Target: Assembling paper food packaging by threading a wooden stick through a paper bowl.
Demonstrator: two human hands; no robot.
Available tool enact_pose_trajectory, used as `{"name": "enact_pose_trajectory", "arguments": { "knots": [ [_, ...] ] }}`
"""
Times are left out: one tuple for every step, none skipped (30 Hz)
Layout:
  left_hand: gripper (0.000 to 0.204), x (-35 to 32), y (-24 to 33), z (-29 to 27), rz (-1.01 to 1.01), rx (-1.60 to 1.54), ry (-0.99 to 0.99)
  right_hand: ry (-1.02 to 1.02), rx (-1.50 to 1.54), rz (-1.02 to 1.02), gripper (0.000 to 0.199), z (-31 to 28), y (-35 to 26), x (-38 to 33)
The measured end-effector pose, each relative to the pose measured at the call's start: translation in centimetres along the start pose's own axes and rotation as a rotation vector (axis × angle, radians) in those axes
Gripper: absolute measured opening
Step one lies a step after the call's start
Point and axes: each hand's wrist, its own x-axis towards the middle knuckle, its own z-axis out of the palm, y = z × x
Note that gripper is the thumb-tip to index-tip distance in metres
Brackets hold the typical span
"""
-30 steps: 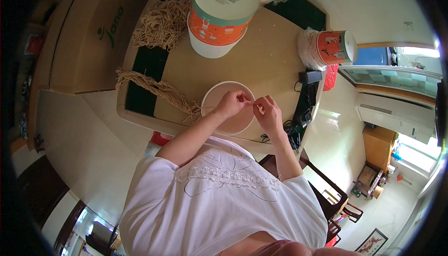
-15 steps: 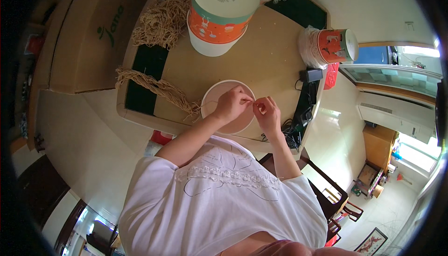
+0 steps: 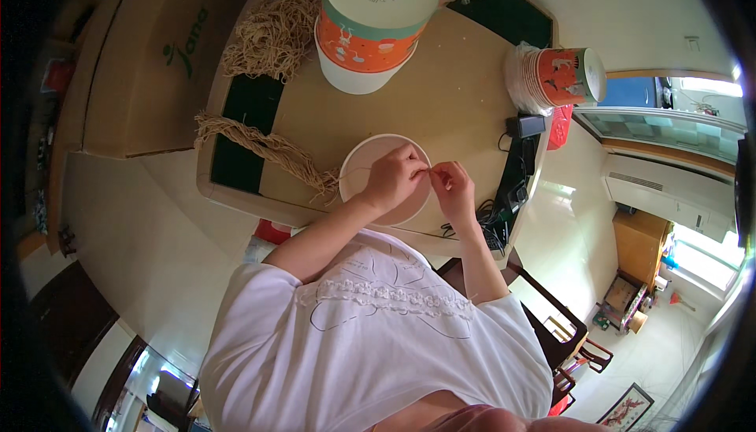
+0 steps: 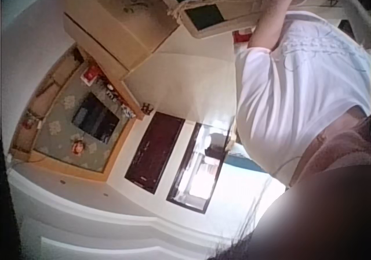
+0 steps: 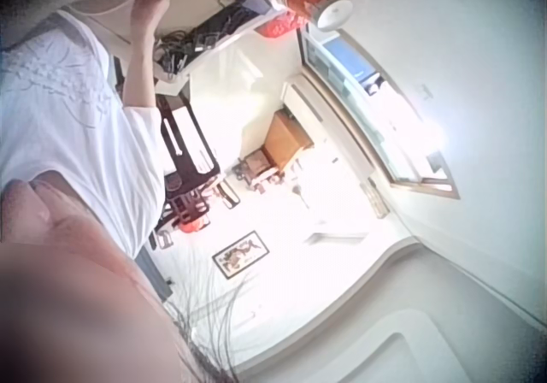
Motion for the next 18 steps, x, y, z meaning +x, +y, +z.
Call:
{"name": "enact_pose_trajectory", "arguments": {
  "knots": [
    [0.008,0.0,0.1,0.0,0.014,0.015,0.015,0.000,0.000,0.001,0.006,0.0,0.0,0.0],
    [0.008,0.0,0.2,0.1,0.013,0.015,0.015,0.000,0.003,0.006,0.006,-0.1,-0.2,0.0],
    [0.008,0.0,0.3,0.2,0.005,0.009,0.010,0.000,0.007,0.010,0.006,0.0,-0.2,0.1],
    [0.008,0.0,0.3,0.2,-0.004,0.002,0.004,-0.001,0.008,0.010,0.006,0.0,-0.2,0.1],
    [0.008,0.0,0.2,0.3,-0.005,0.003,0.004,-0.001,0.005,0.002,0.006,0.0,-0.2,0.1],
    [0.010,0.0,0.0,0.4,-0.029,-0.039,0.002,-0.001,0.003,-0.006,0.006,-0.1,-0.1,0.1],
    [0.013,0.0,-0.2,0.6,-0.054,-0.080,0.000,-0.001,0.003,-0.005,0.006,-0.1,-0.1,0.1],
    [0.013,0.0,-0.4,0.7,-0.053,-0.080,-0.002,-0.003,-0.003,-0.003,0.006,-0.1,-0.1,0.0],
    [0.011,0.0,-0.6,0.8,-0.101,-0.115,-0.024,-0.006,-0.010,0.000,0.006,-0.1,-0.1,0.0],
    [0.009,0.0,-0.8,0.9,-0.148,-0.150,-0.045,-0.004,-0.010,0.001,0.006,-0.2,-0.1,0.0],
    [0.009,-0.1,-1.2,1.0,-0.149,-0.149,-0.046,-0.009,-0.015,-0.003,0.006,-0.2,-0.1,0.0],
    [0.008,-0.1,-1.6,1.3,-0.187,-0.209,-0.054,-0.014,-0.021,-0.007,0.006,-0.2,-0.1,-0.1],
    [0.007,-0.2,-1.9,1.5,-0.224,-0.269,-0.063,-0.014,-0.020,-0.007,0.006,-0.2,-0.2,-0.1],
    [0.007,-0.2,-2.2,1.6,-0.226,-0.270,-0.064,-0.007,-0.020,-0.009,0.006,-0.2,-0.2,-0.1],
    [0.008,-0.2,-2.4,1.7,-0.258,-0.304,-0.089,0.001,-0.021,-0.011,0.006,-0.2,-0.3,-0.1],
    [0.009,-0.2,-2.6,1.7,-0.290,-0.338,-0.113,0.000,-0.021,-0.009,0.006,-0.2,-0.5,-0.2],
    [0.009,-0.2,-2.5,1.7,-0.291,-0.337,-0.114,0.026,-0.037,-0.032,0.007,-0.2,-0.7,-0.2],
    [0.010,-0.1,-2.4,1.5,-0.313,-0.347,-0.127,0.051,-0.053,-0.054,0.008,-0.2,-0.9,-0.3]
  ]
}}
